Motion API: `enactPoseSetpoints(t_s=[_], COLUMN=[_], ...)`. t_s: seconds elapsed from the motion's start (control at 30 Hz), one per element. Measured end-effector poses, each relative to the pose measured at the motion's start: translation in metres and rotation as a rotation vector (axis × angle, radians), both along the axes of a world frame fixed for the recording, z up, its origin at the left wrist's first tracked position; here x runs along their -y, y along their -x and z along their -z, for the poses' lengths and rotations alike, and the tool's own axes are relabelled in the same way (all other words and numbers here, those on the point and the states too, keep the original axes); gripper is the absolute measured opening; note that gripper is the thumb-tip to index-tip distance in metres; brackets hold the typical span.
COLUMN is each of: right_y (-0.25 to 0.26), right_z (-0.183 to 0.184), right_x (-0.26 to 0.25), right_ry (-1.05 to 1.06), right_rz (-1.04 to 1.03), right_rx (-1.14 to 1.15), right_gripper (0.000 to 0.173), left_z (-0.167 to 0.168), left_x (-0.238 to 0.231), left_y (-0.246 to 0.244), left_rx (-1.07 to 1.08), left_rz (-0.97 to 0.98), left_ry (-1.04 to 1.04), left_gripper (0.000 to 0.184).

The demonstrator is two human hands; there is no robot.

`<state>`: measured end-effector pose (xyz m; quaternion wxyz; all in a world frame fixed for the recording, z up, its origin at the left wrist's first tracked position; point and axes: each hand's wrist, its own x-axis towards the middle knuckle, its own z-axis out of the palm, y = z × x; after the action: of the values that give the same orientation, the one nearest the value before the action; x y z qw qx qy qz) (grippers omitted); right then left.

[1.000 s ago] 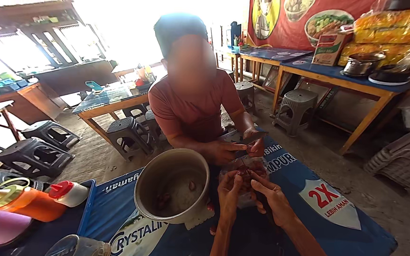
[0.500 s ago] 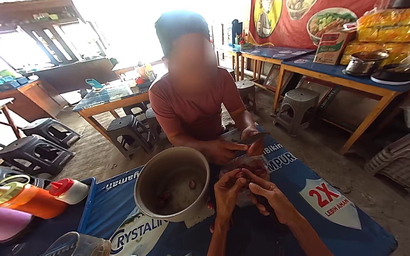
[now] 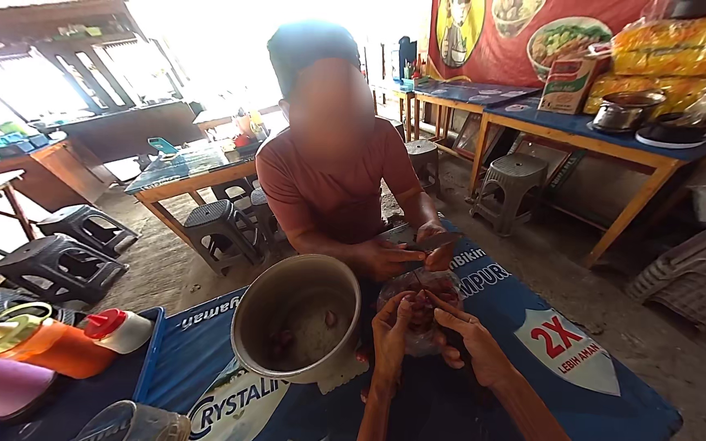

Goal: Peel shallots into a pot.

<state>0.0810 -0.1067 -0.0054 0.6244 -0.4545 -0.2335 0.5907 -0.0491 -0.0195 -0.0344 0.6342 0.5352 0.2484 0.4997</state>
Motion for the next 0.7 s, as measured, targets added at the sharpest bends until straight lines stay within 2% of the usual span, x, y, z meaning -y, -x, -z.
enactPoseSetpoints(t_s=[0.17, 0.3, 0.4, 0.6, 0.7], right_y=[0.005, 0.006, 0.008, 0.016, 0.017], right_z=[-0.003, -0.005, -0.006, -0.004, -0.003], right_x=[0.000, 0.000, 0.000, -0.002, 0.000], right_ry=[-0.013, -0.060, -0.083, -0.038, -0.030], right_rz=[0.051, 0.050, 0.056, 0.136, 0.105], right_rx=[0.049, 0.130, 0.168, 0.155, 0.144], right_gripper=[0.043, 0.043, 0.044, 0.043, 0.044], left_z=[-0.003, -0.005, -0.006, -0.006, -0.006], left_x=[0.001, 0.000, 0.001, 0.003, 0.005], left_y=[-0.002, 0.001, -0.001, -0.005, -0.006], left_rx=[0.012, -0.073, -0.090, -0.054, -0.024], left_rz=[0.040, 0.085, 0.025, -0.049, -0.089], left_ry=[0.152, 0.103, 0.063, 0.197, 0.193], left_gripper=[0.035, 0.033, 0.025, 0.026, 0.025])
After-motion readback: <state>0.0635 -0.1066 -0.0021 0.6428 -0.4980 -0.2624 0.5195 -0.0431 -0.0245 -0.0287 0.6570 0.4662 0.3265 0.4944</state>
